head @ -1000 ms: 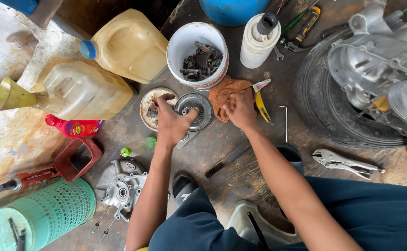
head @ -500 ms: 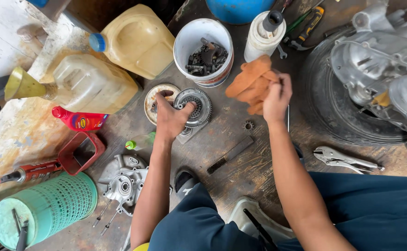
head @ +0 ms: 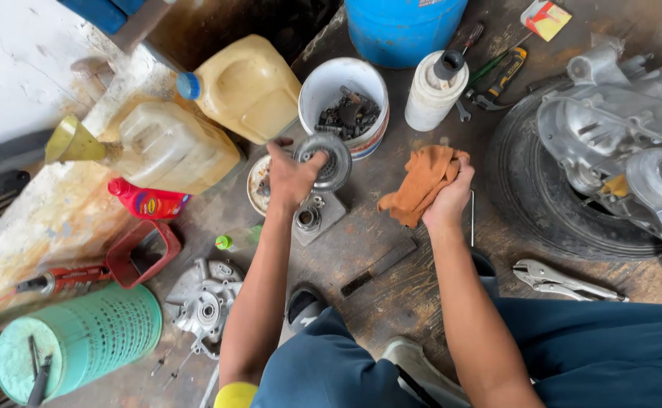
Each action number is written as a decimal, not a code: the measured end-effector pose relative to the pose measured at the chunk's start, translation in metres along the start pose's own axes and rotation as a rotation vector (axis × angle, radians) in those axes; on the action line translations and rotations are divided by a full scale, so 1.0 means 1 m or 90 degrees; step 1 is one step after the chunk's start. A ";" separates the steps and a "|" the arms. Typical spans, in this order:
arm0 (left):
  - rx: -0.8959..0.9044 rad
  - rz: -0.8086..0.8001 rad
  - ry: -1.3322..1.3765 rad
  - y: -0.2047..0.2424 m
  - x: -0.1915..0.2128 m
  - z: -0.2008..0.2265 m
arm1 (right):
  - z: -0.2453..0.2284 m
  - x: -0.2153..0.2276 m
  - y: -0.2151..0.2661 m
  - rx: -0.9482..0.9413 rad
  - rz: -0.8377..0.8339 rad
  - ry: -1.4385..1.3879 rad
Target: The person pours liquid from a bottle into a red container, then wipes their hands with a cloth. They then pick up a metal engine casing and begin assembling it with other parts, fitting pieces together by hand.
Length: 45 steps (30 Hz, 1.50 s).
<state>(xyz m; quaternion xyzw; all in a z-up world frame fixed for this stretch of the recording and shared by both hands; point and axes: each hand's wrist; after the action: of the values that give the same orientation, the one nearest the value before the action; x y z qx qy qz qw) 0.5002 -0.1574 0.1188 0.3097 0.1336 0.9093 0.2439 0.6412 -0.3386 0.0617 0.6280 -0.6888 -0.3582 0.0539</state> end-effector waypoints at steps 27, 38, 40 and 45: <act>-0.024 -0.184 -0.216 -0.026 -0.102 -0.092 | 0.000 0.068 -0.092 0.000 -0.109 -0.009; 0.005 -0.179 -0.229 -0.047 -0.151 -0.115 | -0.011 0.095 -0.119 -0.038 -0.150 -0.020; -0.001 -0.180 -0.233 -0.052 -0.152 -0.115 | -0.014 0.091 -0.118 -0.031 -0.131 0.010; -0.011 -0.183 -0.264 -0.053 -0.156 -0.118 | -0.006 0.090 -0.114 -0.051 -0.089 0.028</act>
<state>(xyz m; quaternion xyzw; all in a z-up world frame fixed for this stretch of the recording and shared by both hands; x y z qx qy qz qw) 0.5529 -0.2053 -0.0706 0.4652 0.1154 0.7836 0.3953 0.7198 -0.4172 -0.0320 0.6795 -0.6274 -0.3740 0.0691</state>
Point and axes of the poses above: each hand's wrist, its own y-axis away from the middle knuckle, its own x-axis out of the back of the hand, z = x × y, and after that the axes turned 5 degrees about y, right-handed
